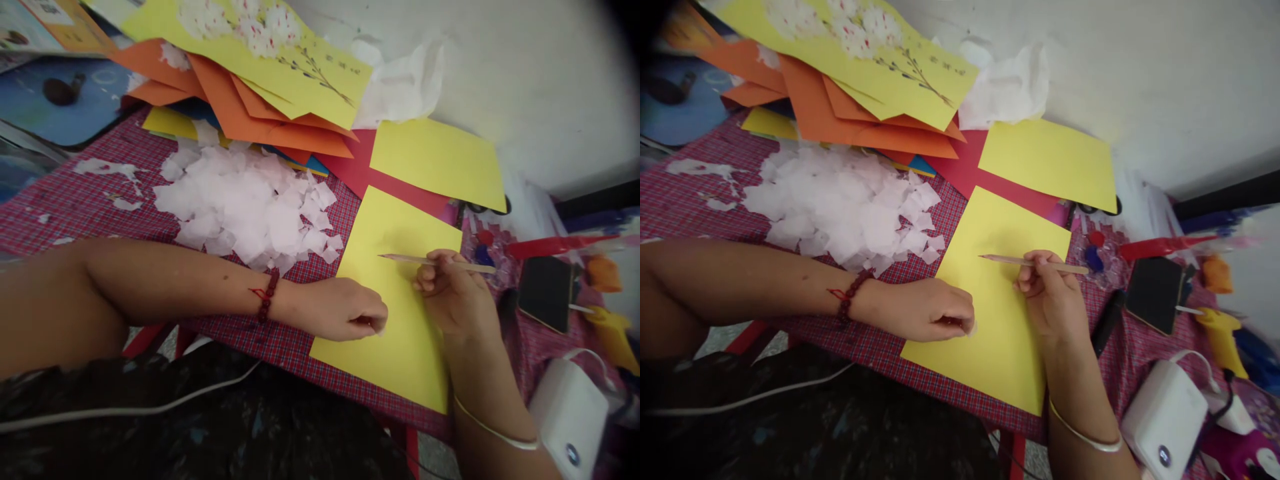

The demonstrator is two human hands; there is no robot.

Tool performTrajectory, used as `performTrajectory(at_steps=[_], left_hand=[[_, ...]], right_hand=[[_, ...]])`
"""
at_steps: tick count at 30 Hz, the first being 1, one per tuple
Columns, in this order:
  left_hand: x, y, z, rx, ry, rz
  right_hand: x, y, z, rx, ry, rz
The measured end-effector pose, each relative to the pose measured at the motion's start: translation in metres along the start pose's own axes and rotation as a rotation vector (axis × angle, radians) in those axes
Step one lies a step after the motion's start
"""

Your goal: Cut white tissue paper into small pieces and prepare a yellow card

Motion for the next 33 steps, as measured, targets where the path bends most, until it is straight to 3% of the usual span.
performTrajectory(at_steps=[13,33], left_hand=[[-0.006,0.001,-0.011,0.128,-0.185,-0.055],[-0.004,0.002,-0.013,0.141,-0.226,-0.05]], right_hand=[[-0.002,-0.002,0.004,0.0,-0.017,-0.017],[0.0,-0.002,-0.002,0.01,-0.013,-0.02]])
Point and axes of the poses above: each hand's wrist, its own y-axis away from the middle knuckle, its own z-axis out of the back of the hand, x = y × z, the point moved 9 cm from there along -y, towards the middle knuckle, and after that the axes turned 10 degrees about -y, right-handed, at the moved point
